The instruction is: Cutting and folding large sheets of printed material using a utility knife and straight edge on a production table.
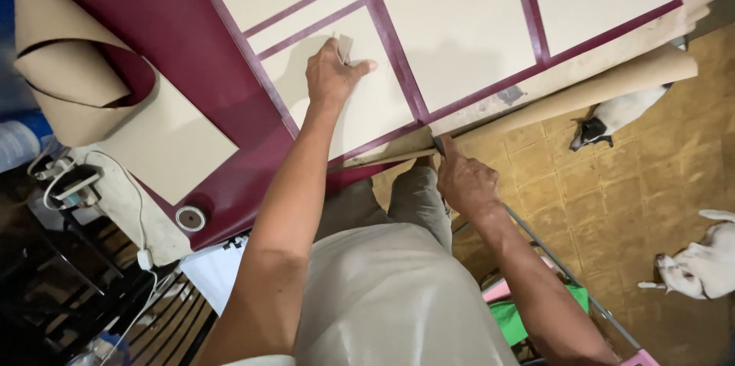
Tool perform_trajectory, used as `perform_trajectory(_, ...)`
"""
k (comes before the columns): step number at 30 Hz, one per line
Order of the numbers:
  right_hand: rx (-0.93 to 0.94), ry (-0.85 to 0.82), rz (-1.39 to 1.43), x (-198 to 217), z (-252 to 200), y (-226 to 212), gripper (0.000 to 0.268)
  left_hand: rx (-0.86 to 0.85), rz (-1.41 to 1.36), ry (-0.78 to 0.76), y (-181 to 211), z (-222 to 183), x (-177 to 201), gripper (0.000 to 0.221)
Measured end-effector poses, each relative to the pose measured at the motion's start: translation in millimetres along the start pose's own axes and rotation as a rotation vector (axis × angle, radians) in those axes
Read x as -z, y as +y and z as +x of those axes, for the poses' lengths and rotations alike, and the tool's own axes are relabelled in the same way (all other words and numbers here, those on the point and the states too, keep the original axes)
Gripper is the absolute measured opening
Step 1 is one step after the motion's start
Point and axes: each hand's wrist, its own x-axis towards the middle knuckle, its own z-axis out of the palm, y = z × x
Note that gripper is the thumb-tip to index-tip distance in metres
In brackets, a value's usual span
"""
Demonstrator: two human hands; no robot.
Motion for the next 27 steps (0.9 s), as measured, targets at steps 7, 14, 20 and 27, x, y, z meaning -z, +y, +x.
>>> perform_trajectory(7, 0.007, 0.005, -0.037, 0.0, 2.1, 18.1, 0.029, -0.023, -0.023, 0.016, -6.9, -0.3, -5.5, 0.046)
perform_trajectory(14, -0.082, 0.162, 0.683, 67.2, -52.8, 23.4, 0.021, -0.096, -0.009, 0.046, -19.3, 1.9, -16.6, 0.043)
perform_trajectory(20, -0.298, 0.589, 1.571, 74.4, -28.0, 65.4, 0.013, -0.209, 0.040, 0.025, -26.3, 8.5, -31.8, 0.044)
perform_trajectory(27, -0.375, 0.799, 1.851, 77.6, 142.2, 187.3, 0.011, -0.034, 0.119, -0.029, -16.4, 6.4, -17.1, 0.030)
